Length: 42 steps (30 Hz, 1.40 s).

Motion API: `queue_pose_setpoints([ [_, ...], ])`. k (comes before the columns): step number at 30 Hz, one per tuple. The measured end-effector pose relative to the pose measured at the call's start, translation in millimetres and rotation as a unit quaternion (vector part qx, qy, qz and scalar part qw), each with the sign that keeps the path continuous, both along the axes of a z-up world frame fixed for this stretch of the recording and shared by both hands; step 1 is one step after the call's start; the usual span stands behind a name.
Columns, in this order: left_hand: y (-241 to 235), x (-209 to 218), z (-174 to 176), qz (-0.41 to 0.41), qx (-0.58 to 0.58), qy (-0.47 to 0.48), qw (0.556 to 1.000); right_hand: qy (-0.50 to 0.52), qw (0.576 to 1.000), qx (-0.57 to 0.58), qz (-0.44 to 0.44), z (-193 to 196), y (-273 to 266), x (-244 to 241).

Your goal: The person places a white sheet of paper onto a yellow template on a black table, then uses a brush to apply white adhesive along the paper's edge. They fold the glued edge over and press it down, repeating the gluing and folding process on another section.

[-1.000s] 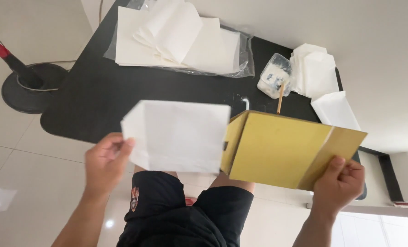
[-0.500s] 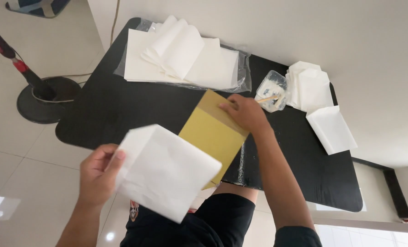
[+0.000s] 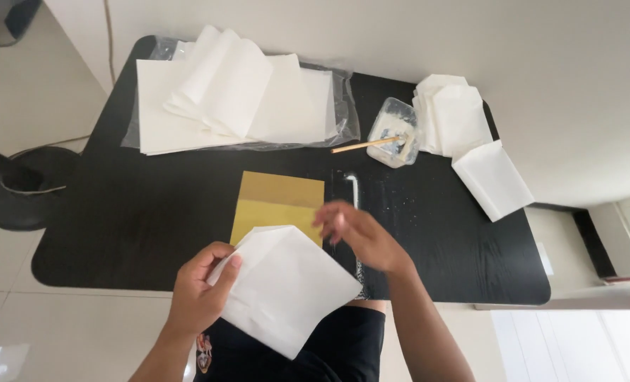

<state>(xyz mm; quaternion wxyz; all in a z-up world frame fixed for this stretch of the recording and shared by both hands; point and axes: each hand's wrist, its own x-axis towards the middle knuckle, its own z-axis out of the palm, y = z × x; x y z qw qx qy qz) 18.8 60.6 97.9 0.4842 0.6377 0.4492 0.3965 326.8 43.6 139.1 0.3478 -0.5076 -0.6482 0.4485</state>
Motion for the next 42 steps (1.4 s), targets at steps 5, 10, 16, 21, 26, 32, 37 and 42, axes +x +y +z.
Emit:
queue_pose_setpoints([
  [5, 10.6, 36.7, -7.4, -0.086, -0.03, -0.023, 0.996, -0.107, 0.966, -0.212, -0.101, 4.6, -63.3, 9.0],
  [10, 24.7, 59.4, -11.3, -0.189, 0.046, 0.045, 0.98, -0.111, 0.927, -0.152, -0.325, -16.3, -103.9, 85.5],
  [16, 49.5, 69.3, -14.7, -0.248, -0.039, 0.214, 0.944, -0.228, 0.775, -0.198, -0.555, 20.3, -86.4, 221.0],
  [21, 52.2, 92.8, 5.4, -0.19, -0.158, 0.357, 0.901, -0.263, 0.762, -0.174, -0.566, -8.4, -58.5, 355.1],
  [26, 59.6, 101.9, 2.3, -0.095, -0.116, 0.397, 0.906, -0.315, 0.749, -0.294, -0.503, -19.5, -21.8, 395.5],
  [32, 66.8, 117.1, -12.9, -0.089, -0.166, 0.445, 0.875, -0.342, 0.745, -0.245, -0.518, -14.3, -8.6, 383.6],
  [37, 65.8, 121.6, -16.2, -0.126, -0.179, 0.444, 0.869, -0.241, 0.803, -0.096, -0.536, 8.2, 3.4, 372.5],
  [42, 69.1, 118.8, -17.7, -0.134, -0.173, 0.44, 0.871, -0.038, 0.793, 0.034, -0.608, -1.8, 48.3, 378.8],
])
